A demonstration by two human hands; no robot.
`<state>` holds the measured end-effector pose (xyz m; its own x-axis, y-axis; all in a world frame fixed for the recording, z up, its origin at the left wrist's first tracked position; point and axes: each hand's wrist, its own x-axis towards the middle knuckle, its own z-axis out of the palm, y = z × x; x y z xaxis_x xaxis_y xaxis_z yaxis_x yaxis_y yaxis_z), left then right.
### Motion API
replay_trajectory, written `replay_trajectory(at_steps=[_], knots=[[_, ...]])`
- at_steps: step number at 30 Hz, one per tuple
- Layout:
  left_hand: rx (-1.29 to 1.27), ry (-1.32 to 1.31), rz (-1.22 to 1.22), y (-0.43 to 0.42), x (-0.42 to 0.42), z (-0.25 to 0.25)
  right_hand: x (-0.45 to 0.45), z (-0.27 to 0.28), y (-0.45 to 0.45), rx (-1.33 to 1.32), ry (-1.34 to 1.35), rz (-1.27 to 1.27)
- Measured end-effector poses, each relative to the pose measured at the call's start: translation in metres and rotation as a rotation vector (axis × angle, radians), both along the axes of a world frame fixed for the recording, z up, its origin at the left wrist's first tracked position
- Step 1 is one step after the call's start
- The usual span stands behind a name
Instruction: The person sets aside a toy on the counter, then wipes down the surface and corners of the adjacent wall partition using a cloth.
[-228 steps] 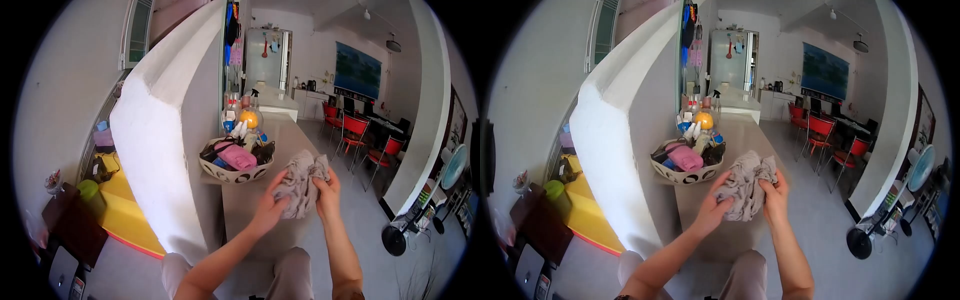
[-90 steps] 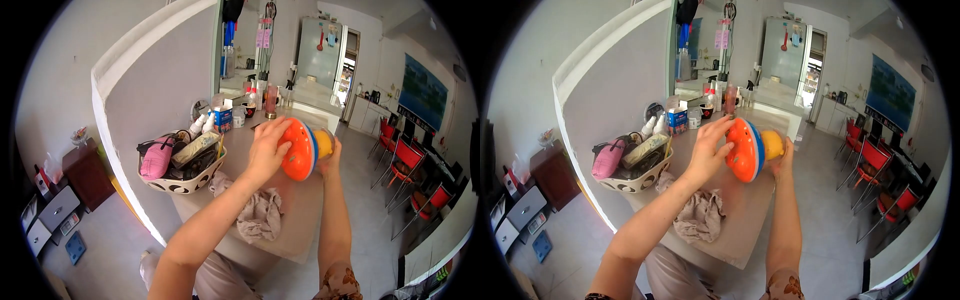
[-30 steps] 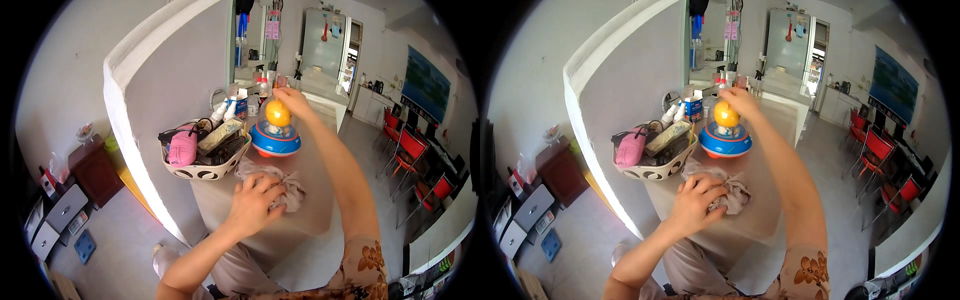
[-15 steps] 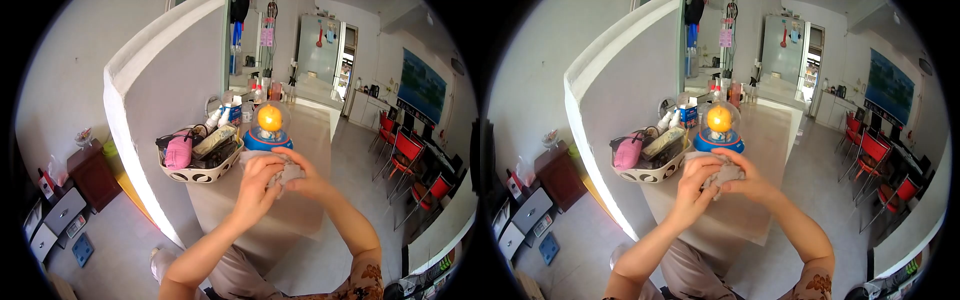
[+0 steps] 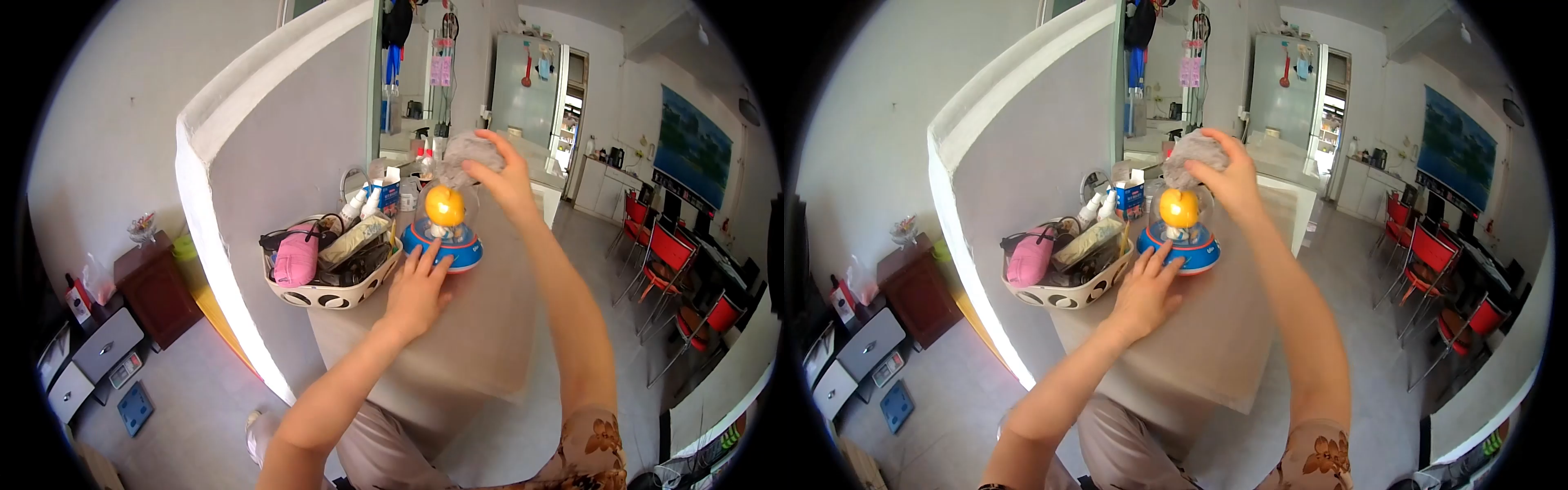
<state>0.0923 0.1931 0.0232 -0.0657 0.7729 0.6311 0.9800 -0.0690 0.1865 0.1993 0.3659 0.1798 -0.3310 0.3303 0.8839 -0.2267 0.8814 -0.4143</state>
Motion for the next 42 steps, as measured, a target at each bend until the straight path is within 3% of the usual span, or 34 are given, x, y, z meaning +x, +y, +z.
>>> replay_trajectory(at_steps=[3, 9, 12, 15, 18, 27, 30, 33, 39, 42], knots=[[-0.024, 0.039, 0.015, -0.004, 0.0, 0.0, -0.016, -0.009, 0.008, 0.271, -0.056, -0.167], [-0.103, -0.004, 0.026, -0.009, 0.001, 0.005, 0.009, -0.037, -0.011, 0.51, -0.2, -0.108], [-0.068, -0.046, -0.005, -0.003, -0.004, 0.0, 0.037, -0.051, -0.018, 0.503, -0.377, -0.049], [-0.033, -0.123, -0.042, 0.008, -0.015, -0.009, 0.071, -0.052, -0.025, 0.247, -0.67, 0.202], [0.074, -0.14, -0.084, 0.004, -0.015, -0.01, 0.103, -0.042, -0.053, -0.029, -0.756, 0.196], [0.199, -0.267, -0.15, 0.005, -0.022, -0.013, 0.102, -0.004, -0.025, -0.245, -0.344, 0.062], [0.191, -0.267, -0.152, 0.004, -0.022, -0.011, 0.076, 0.001, -0.028, -0.2, -0.145, 0.09], [0.189, -0.259, -0.145, 0.003, -0.021, -0.011, 0.05, 0.011, -0.024, -0.078, -0.092, -0.041], [0.202, -0.241, -0.151, 0.004, -0.022, -0.013, 0.014, 0.01, 0.005, -0.091, -0.51, -0.055], [0.191, -0.244, -0.152, 0.004, -0.022, -0.013, 0.023, 0.002, 0.0, -0.099, -0.49, -0.049]])
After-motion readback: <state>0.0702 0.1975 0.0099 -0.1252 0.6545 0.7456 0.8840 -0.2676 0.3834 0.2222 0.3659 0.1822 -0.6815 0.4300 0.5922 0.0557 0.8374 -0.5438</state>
